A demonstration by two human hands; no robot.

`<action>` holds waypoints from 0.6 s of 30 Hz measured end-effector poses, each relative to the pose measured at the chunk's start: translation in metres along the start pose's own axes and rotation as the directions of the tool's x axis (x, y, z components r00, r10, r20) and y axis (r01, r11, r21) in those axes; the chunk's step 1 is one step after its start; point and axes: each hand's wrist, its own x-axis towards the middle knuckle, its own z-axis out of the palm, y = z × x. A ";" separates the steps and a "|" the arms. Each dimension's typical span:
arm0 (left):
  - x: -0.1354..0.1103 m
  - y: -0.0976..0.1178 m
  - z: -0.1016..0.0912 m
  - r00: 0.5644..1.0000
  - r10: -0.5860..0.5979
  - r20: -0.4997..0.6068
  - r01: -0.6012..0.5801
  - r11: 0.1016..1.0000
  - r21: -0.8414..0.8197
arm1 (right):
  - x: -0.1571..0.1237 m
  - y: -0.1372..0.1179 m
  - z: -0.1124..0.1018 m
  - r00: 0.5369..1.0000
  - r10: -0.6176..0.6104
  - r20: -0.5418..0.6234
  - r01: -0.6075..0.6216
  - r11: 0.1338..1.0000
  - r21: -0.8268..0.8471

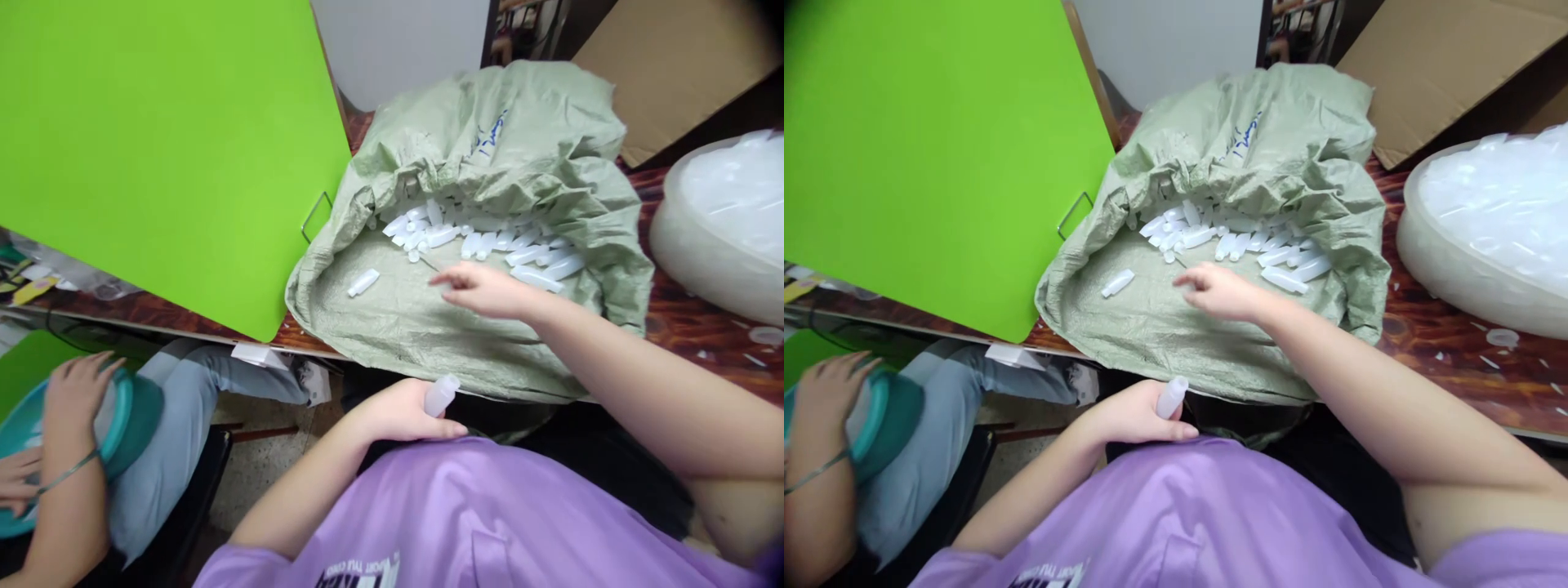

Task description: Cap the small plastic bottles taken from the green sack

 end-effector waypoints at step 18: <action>0.024 0.014 -0.021 0.785 0.167 0.596 -0.066 0.980 -0.187 | -0.125 -0.016 0.018 0.834 -0.545 -0.086 0.551 0.830 0.083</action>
